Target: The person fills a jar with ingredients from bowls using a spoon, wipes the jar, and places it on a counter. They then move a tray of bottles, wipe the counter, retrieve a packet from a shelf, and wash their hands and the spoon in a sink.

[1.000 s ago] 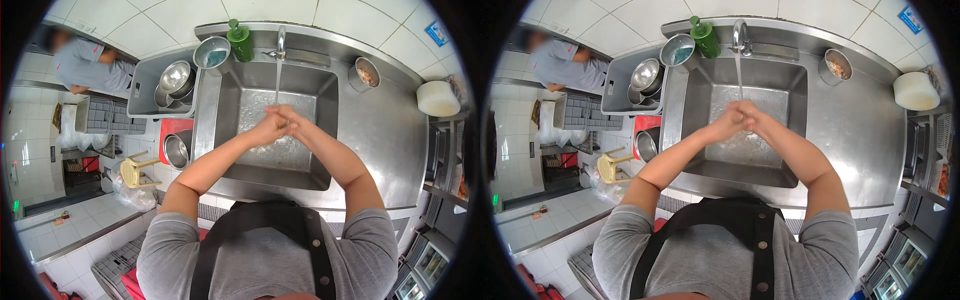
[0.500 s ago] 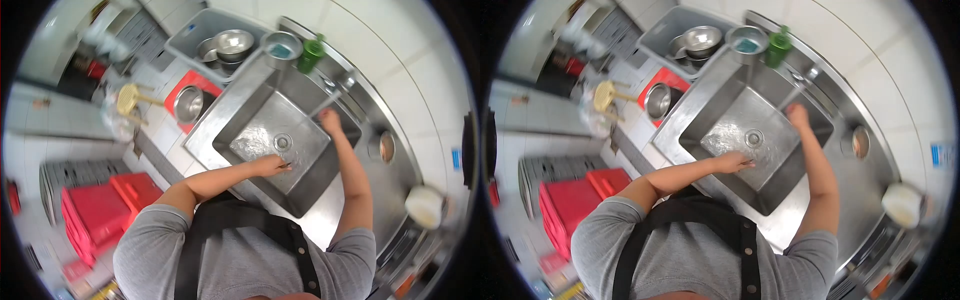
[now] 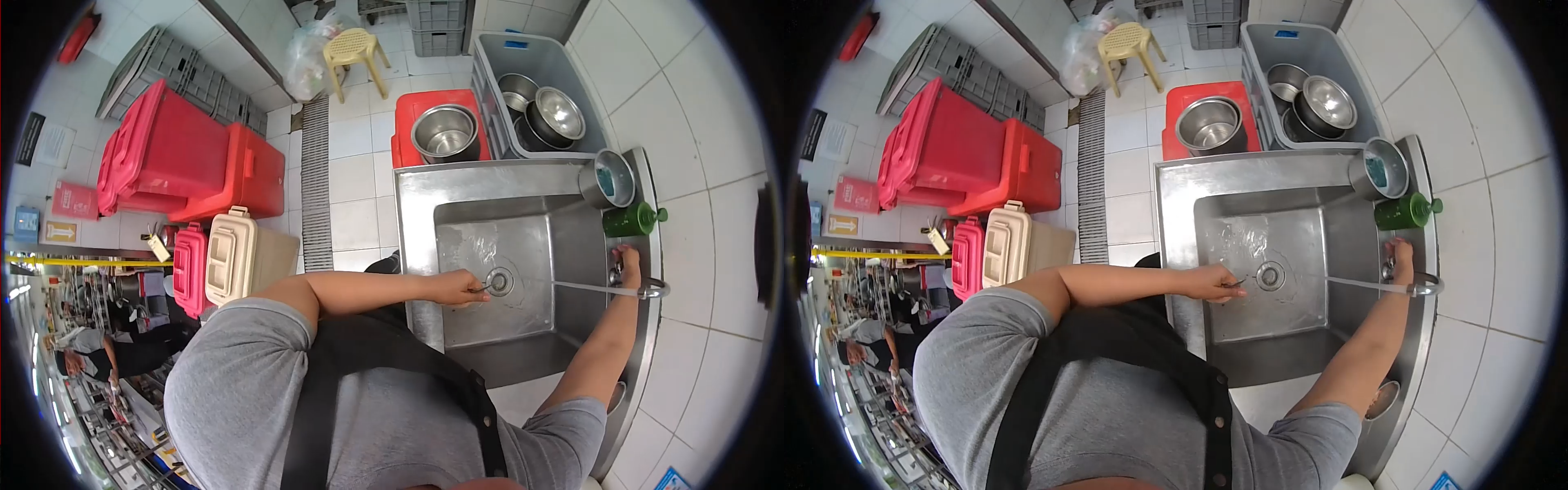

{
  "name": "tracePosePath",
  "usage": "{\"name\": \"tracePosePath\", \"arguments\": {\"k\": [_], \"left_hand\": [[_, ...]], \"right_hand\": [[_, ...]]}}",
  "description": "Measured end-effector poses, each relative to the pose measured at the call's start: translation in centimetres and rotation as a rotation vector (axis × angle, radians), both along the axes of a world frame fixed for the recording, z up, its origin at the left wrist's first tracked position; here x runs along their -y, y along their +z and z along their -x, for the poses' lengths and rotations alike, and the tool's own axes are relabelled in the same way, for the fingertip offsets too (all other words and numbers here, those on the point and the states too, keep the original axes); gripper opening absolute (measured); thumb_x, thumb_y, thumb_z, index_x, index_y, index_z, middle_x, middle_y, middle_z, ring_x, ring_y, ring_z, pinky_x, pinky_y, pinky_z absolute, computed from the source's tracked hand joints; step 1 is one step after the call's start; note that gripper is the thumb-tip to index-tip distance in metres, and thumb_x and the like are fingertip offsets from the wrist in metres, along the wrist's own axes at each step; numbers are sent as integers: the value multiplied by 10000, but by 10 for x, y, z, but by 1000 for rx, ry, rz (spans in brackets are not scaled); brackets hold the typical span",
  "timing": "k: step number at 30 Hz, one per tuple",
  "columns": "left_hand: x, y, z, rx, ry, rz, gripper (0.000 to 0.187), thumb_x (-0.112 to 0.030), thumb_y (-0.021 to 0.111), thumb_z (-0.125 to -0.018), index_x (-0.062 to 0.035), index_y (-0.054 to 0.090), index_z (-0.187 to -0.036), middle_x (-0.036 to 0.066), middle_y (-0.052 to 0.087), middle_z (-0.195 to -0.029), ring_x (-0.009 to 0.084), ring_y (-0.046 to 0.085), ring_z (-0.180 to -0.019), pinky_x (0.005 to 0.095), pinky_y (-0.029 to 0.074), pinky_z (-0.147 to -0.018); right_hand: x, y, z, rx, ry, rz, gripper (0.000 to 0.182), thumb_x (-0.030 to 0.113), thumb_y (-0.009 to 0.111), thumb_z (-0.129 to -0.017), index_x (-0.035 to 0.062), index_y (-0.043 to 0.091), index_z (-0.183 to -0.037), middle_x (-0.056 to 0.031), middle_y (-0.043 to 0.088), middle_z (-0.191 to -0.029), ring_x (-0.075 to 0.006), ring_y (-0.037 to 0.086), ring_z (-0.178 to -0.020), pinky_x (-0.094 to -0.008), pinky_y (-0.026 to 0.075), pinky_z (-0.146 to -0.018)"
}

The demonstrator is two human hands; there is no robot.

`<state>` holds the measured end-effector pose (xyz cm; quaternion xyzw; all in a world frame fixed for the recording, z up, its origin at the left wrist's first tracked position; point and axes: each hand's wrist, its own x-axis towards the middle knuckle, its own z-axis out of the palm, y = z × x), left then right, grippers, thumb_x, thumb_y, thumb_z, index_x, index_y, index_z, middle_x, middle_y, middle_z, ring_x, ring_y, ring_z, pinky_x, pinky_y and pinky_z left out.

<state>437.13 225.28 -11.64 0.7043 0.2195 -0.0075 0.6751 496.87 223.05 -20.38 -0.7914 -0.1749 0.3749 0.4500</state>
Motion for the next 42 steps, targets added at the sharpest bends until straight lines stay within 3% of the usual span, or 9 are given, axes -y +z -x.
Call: {"name": "tracePosePath", "arguments": {"k": [8,10,17,20,22,28,30,36,42], "left_hand": [[-3,0,-11,14,-125,188,569,-437,529,-1002,-56,449,-586,-3,480,-499,96,431,-434,283,355,-442],[-4,0,-23,30,-169,185,565,-430,528,-1003,-55,455,-587,-1,478,-494,96,432,-430,285,354,-441],[22,9,-73,359,-289,-250,518,-388,511,-1011,-28,518,-639,45,527,-554,107,499,-502,306,396,-450],[43,51,-76,113,-350,206,470,-371,483,-1015,10,592,-763,47,578,-636,113,548,-595,309,428,-474],[64,50,-74,38,-469,432,426,-359,471,-1015,21,630,-905,59,615,-720,123,595,-667,300,474,-500],[123,37,-75,609,-683,-12,531,-446,386,-1036,12,647,-968,153,667,-1025,245,647,-940,391,494,-864],[149,65,-65,427,-744,206,589,-447,312,-1056,16,658,-944,179,667,-1082,227,652,-976,390,473,-908],[262,118,7,374,-1080,144,572,-415,345,-1058,-6,640,-787,71,646,-792,147,568,-623,313,441,-593],[381,-17,76,85,-1436,-173,580,-523,480,-987,-39,544,-676,47,508,-560,145,457,-540,341,362,-517]], "right_hand": [[112,13,145,209,-193,-534,408,112,631,-885,52,520,-1273,-92,534,-1323,-235,456,-1281,-356,296,-1105],[152,8,231,262,-284,-372,402,167,622,-897,101,536,-1284,-12,539,-1291,-143,496,-1140,-258,369,-953],[197,79,470,-419,-382,-448,596,540,507,-967,148,428,-1408,-83,466,-1415,-245,490,-1249,-458,434,-957],[200,100,502,-644,-397,-866,730,665,387,-950,144,358,-1459,-89,422,-1457,-275,458,-1295,-507,423,-997],[202,105,516,-624,-511,-939,739,666,354,-957,125,361,-1460,-73,438,-1452,-279,468,-1293,-493,397,-1054],[232,106,585,-521,-794,-1138,707,628,399,-961,129,362,-1461,-80,468,-1434,-238,477,-1299,-472,397,-1068],[262,101,622,-473,-791,-1165,675,569,493,-952,115,380,-1438,-99,499,-1401,-247,514,-1256,-465,396,-1068],[375,62,793,-414,-1147,-1428,516,375,628,-900,106,469,-1310,-109,545,-1327,-258,551,-1190,-458,423,-1035],[484,40,975,-227,-1523,-1417,568,325,767,-783,94,506,-1231,-100,574,-1220,-251,559,-1132,-455,456,-981]]}}
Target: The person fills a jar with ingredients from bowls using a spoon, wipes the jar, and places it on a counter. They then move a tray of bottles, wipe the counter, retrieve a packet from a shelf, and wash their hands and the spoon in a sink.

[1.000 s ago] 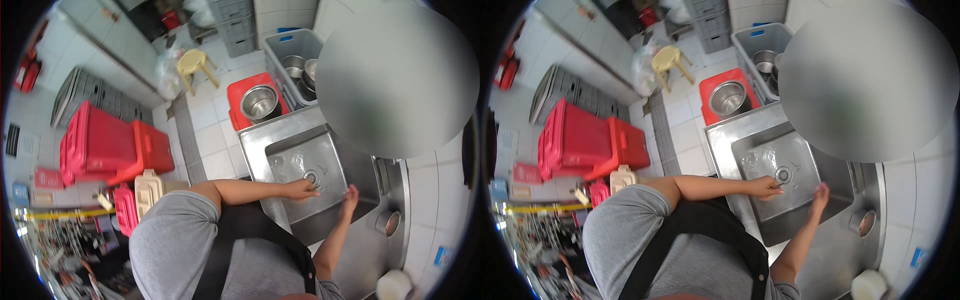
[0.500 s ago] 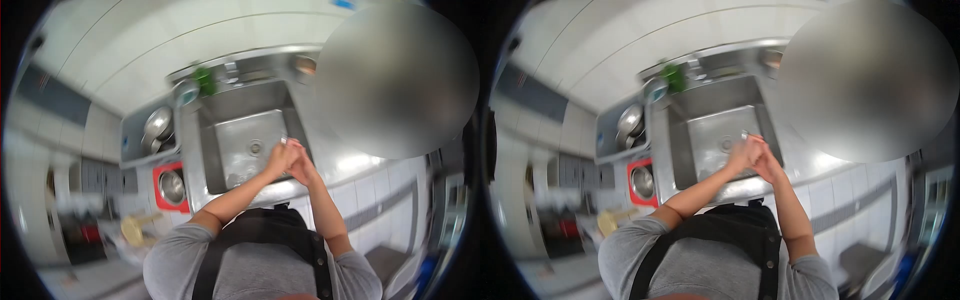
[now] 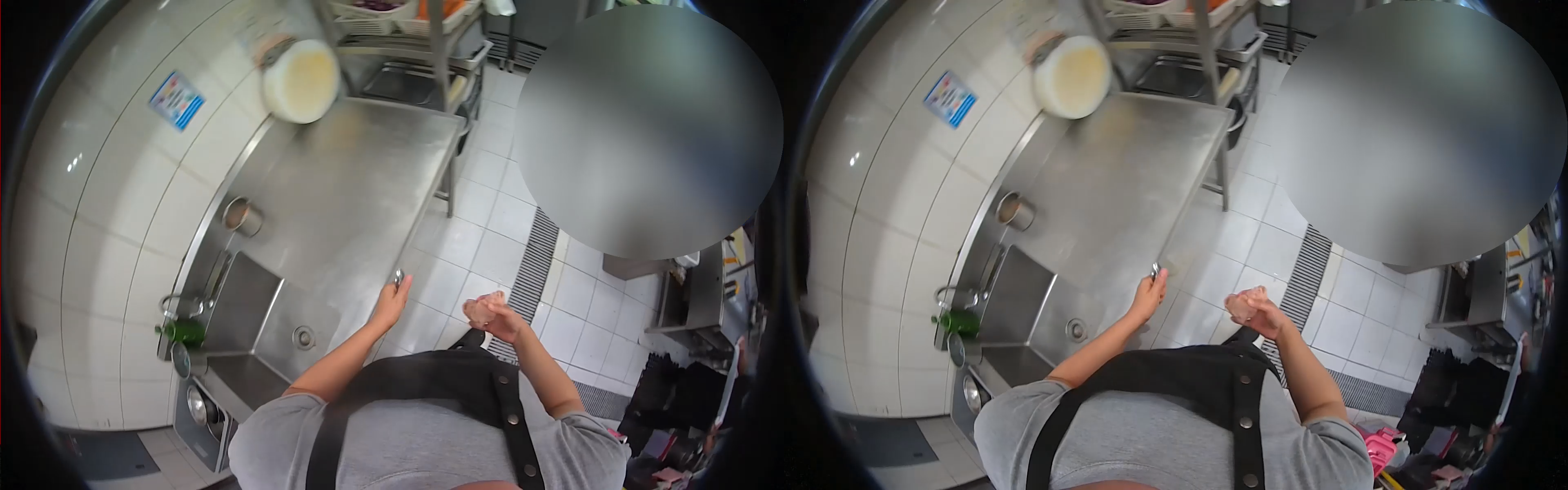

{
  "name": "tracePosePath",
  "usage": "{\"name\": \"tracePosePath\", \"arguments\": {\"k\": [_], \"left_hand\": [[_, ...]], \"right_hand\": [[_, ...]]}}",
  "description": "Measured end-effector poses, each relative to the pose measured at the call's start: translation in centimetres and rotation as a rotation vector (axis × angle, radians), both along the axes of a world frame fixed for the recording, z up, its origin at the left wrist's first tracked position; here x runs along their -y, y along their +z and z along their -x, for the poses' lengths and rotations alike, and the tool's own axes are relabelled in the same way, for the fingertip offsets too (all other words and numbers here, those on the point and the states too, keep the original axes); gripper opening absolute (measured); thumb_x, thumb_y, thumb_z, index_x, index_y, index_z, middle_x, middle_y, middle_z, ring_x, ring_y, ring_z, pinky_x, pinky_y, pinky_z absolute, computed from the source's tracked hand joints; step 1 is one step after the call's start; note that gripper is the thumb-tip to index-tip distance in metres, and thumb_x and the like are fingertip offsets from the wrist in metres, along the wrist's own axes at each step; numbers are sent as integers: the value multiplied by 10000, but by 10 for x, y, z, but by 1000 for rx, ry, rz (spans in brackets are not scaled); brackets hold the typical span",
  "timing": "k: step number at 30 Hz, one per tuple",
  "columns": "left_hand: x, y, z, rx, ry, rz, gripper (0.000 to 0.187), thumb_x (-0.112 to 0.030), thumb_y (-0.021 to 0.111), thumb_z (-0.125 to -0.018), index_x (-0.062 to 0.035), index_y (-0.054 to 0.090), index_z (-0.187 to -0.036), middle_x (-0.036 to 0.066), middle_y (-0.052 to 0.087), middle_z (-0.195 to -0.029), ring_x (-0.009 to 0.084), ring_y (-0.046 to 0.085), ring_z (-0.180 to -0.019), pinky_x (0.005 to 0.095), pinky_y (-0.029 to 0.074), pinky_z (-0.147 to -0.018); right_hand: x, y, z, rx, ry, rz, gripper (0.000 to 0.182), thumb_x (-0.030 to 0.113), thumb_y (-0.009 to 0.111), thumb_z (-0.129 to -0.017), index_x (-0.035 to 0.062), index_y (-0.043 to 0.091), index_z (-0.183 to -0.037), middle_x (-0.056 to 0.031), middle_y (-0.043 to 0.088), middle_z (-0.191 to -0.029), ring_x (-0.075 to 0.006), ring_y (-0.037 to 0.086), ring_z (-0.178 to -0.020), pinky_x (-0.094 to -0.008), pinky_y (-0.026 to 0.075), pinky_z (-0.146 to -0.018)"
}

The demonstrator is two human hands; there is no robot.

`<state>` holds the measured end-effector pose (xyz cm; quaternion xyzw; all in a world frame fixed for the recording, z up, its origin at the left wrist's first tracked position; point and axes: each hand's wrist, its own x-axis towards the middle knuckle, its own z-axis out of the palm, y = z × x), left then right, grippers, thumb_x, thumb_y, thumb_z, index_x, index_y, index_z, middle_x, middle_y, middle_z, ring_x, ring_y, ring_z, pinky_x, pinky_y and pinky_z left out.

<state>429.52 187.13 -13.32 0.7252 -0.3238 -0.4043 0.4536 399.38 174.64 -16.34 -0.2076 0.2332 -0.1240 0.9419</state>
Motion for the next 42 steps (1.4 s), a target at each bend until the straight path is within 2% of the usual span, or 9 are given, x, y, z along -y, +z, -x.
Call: {"name": "tracePosePath", "arguments": {"k": [8,10,14,17,19,25,29,34,42], "left_hand": [[48,-223,-31,562,-531,-922,398,-369,650,-842,1,682,-983,220,694,-860,342,663,-771,454,512,-717],[36,-209,-66,611,-1102,-197,462,-407,620,-878,18,659,-1055,233,665,-1014,385,652,-932,460,503,-779],[147,-248,-67,444,-998,-409,381,-346,612,-868,5,660,-1009,201,655,-935,350,644,-863,454,494,-727],[274,-283,-43,341,-920,-554,322,-300,607,-861,-4,661,-975,178,647,-876,324,639,-812,449,488,-687],[338,-295,-74,306,-883,-641,283,-269,603,-856,-10,661,-952,162,642,-836,307,635,-777,446,484,-661],[639,-286,-50,281,-705,-812,171,-178,592,-841,-28,663,-883,115,627,-718,255,624,-674,437,471,-582],[827,-286,-24,300,-616,-806,131,-124,527,-873,-52,636,-862,74,553,-620,213,528,-512,400,402,-445],[1086,-213,157,153,-650,-641,238,-161,382,-994,-46,585,-944,48,484,-574,128,425,-407,284,322,-343],[1201,-102,451,-154,-1066,-216,218,-215,484,-997,-83,630,-902,-24,438,-567,72,345,-425,259,291,-386]], "right_hand": [[159,8,170,-532,-73,501,386,90,773,-704,6,603,-1039,-93,661,-967,-183,630,-863,-329,525,-779],[211,-2,216,-681,-68,576,310,64,737,-717,13,605,-993,-82,673,-911,-177,642,-784,-311,533,-695],[272,-143,336,-1478,-255,1255,125,65,651,-804,22,546,-856,-27,604,-733,-124,561,-654,-264,481,-564],[251,-320,438,-1639,-669,618,84,80,561,-883,22,532,-829,-36,575,-676,-130,550,-619,-273,464,-537],[193,-347,452,-2167,264,730,168,187,476,-946,113,606,-871,-115,682,-841,-257,680,-846,-374,529,-723],[140,-401,394,-1228,-723,-535,246,218,366,-986,118,590,-1000,-250,635,-753,-320,539,-477,-492,406,-391],[289,-204,319,-936,-1204,-866,154,135,382,-935,120,534,-954,-214,595,-748,-319,511,-490,-474,376,-376],[461,-150,327,-210,-1851,-684,109,234,366,-1007,161,433,-1052,-113,541,-782,-288,622,-788,-419,486,-558],[854,-94,414,243,-1108,92,400,348,416,-1011,76,477,-1299,-13,594,-893,-113,449,-614,-212,314,-526]]}}
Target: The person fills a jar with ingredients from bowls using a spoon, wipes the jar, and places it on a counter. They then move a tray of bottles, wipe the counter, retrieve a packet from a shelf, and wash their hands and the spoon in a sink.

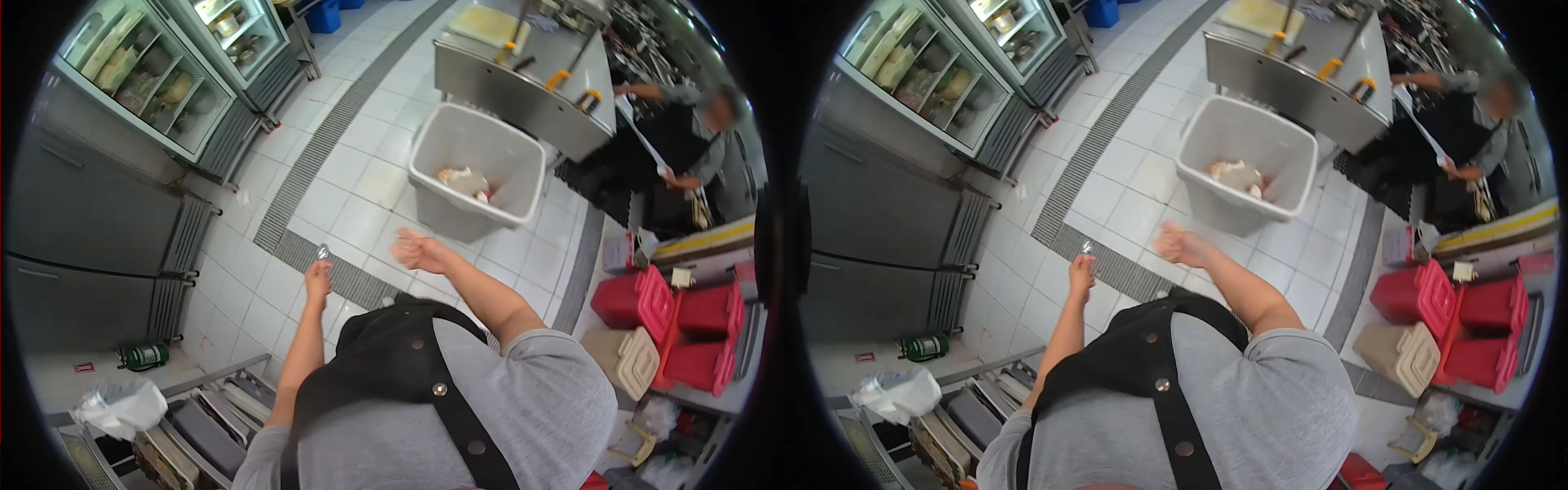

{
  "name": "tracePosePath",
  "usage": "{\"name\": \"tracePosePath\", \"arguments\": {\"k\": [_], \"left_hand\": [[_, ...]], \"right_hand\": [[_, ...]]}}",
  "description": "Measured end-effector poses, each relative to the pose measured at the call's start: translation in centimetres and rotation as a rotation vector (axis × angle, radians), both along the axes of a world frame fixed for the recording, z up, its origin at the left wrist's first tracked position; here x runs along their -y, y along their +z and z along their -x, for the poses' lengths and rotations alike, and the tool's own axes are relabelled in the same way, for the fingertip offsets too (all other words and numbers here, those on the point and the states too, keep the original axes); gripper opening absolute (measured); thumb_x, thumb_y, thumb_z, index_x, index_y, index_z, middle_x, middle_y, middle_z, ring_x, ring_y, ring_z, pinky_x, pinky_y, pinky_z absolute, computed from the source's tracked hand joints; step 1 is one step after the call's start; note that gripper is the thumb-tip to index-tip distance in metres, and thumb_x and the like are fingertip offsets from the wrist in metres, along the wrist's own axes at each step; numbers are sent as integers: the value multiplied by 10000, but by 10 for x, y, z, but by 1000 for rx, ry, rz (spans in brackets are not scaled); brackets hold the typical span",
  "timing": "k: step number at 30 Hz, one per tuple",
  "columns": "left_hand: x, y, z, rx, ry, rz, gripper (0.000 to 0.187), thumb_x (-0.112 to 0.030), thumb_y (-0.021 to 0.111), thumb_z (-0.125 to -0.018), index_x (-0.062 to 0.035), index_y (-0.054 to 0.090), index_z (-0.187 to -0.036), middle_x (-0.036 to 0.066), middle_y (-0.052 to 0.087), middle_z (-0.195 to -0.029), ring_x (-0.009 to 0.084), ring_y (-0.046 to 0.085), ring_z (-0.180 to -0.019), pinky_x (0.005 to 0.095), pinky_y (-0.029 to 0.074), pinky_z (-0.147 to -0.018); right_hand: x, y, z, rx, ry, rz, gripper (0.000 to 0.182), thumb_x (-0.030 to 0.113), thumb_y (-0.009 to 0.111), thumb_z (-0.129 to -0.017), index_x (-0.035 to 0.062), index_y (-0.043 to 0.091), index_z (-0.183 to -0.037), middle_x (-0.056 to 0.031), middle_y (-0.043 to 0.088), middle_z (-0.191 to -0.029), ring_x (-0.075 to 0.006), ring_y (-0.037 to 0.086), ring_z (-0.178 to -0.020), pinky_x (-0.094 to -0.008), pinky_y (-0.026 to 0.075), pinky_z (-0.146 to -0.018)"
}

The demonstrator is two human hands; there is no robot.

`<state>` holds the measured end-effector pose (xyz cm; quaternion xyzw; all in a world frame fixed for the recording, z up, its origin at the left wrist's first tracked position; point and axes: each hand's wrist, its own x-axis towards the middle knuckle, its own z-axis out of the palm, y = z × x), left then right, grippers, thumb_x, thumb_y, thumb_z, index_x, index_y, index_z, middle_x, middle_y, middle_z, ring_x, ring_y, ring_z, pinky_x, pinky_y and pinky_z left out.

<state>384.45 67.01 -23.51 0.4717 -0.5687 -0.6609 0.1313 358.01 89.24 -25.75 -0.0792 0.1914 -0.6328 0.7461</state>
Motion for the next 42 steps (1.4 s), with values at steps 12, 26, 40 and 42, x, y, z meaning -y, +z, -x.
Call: {"name": "tracePosePath", "arguments": {"k": [12,26,40,42], "left_hand": [[286,82,163,243,-314,643,216,-96,471,-859,43,636,-849,297,647,-828,463,643,-838,533,493,-729],[540,74,430,-201,-1055,-19,436,-374,502,-1016,-42,539,-735,-24,446,-596,77,384,-512,279,342,-467],[774,121,691,-567,34,95,274,-185,406,-1011,-31,611,-914,24,572,-740,93,471,-526,260,351,-439],[820,101,721,-256,-146,116,252,-159,395,-1002,-32,605,-943,30,553,-720,86,460,-521,250,337,-432]], "right_hand": [[489,-20,19,-1514,-694,107,317,106,601,-937,61,455,-1214,-90,623,-981,-256,673,-780,-278,538,-587],[584,28,314,-30,-924,-256,378,380,437,-982,42,588,-1055,-99,642,-935,-264,649,-737,-384,543,-648],[943,158,511,-491,-622,-222,255,252,569,-984,22,568,-1093,-86,649,-1017,-172,657,-840,-288,559,-723],[988,127,561,-728,-648,-288,233,242,592,-974,18,589,-1038,-72,654,-955,-149,648,-806,-274,547,-690]]}}
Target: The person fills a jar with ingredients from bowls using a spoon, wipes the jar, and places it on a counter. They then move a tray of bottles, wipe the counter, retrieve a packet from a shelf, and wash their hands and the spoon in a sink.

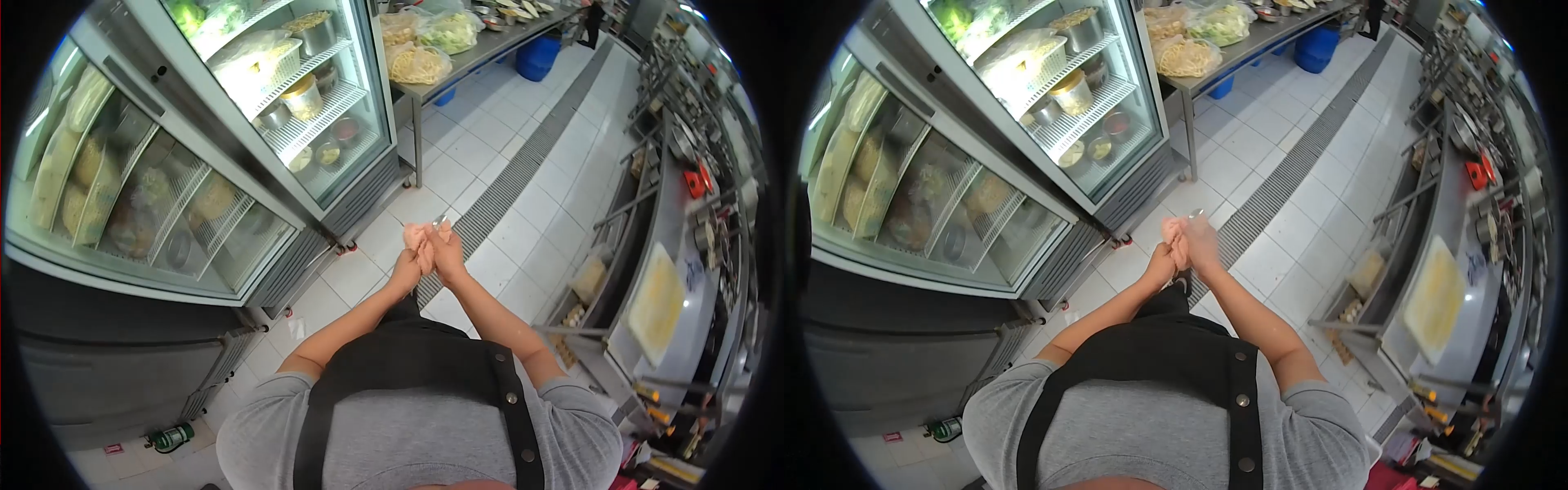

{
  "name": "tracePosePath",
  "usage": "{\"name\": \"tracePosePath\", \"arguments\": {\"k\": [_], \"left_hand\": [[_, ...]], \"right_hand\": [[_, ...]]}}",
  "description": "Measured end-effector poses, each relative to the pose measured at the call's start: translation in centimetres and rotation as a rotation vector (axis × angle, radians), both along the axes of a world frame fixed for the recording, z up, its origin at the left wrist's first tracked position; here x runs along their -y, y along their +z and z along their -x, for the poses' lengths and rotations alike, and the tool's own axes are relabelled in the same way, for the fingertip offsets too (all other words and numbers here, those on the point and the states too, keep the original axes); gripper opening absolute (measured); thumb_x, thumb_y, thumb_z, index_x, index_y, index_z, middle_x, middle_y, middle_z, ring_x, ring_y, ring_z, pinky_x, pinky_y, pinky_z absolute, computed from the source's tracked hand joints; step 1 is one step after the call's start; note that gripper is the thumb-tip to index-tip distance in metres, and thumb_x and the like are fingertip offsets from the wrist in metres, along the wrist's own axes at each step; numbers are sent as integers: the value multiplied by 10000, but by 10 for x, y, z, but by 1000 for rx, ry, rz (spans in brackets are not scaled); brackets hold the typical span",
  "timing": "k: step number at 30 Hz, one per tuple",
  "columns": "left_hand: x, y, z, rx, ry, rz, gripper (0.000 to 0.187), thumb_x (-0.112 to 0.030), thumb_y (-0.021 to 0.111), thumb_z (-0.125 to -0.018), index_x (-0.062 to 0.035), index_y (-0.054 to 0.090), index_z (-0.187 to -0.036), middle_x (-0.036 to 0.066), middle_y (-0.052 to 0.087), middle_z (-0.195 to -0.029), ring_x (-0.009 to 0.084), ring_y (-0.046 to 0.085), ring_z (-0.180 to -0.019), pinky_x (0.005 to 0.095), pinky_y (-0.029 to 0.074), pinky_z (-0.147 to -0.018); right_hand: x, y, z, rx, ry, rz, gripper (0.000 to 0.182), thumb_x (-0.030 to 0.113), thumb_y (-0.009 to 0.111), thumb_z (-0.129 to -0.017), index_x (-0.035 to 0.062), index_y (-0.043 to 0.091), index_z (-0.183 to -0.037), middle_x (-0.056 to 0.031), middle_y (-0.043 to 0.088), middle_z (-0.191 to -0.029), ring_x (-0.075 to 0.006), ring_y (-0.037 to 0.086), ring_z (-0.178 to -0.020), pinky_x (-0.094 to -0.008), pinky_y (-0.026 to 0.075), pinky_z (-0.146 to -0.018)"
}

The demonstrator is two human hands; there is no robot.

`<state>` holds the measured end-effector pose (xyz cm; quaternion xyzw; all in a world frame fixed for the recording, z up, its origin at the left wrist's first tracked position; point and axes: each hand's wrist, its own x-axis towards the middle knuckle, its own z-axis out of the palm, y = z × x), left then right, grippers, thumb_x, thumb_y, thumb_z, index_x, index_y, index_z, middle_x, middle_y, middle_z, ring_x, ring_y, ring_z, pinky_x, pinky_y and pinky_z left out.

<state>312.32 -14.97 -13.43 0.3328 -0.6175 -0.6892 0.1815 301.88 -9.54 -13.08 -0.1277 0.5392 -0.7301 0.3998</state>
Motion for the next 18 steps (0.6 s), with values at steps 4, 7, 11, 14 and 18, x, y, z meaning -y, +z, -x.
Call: {"name": "tracePosePath", "arguments": {"k": [4,7,11,14,18], "left_hand": [[78,-8,76,59,-306,-98,229,-193,435,-1006,-44,592,-932,14,529,-678,80,431,-488,242,318,-422],[130,-7,163,69,-441,-151,188,-168,495,-966,-22,601,-918,6,508,-631,74,417,-478,235,329,-435],[160,30,298,-35,-603,106,234,-189,528,-964,15,632,-914,73,598,-674,143,537,-562,288,445,-547],[174,43,404,-15,-1014,361,362,-345,536,-965,-12,669,-1012,85,664,-781,162,593,-638,293,477,-582],[171,56,553,-39,-1181,487,365,-365,602,-944,-23,683,-1041,106,681,-853,169,625,-756,301,502,-693]], "right_hand": [[49,18,98,-37,-155,14,219,235,632,-958,19,631,-923,-36,660,-833,-97,614,-722,-251,505,-626],[80,13,177,-123,-268,-89,238,249,634,-960,20,647,-894,-27,655,-794,-86,594,-690,-242,484,-608],[76,0,272,-275,-355,-138,233,249,619,-969,28,652,-905,-19,645,-783,-74,580,-675,-237,477,-604],[55,35,343,-321,-551,-177,250,241,614,-965,-3,659,-932,-14,652,-800,-66,579,-692,-224,464,-609],[18,23,429,-413,-701,-239,241,226,590,-982,-5,637,-929,-24,648,-802,-68,590,-698,-219,467,-613]]}}
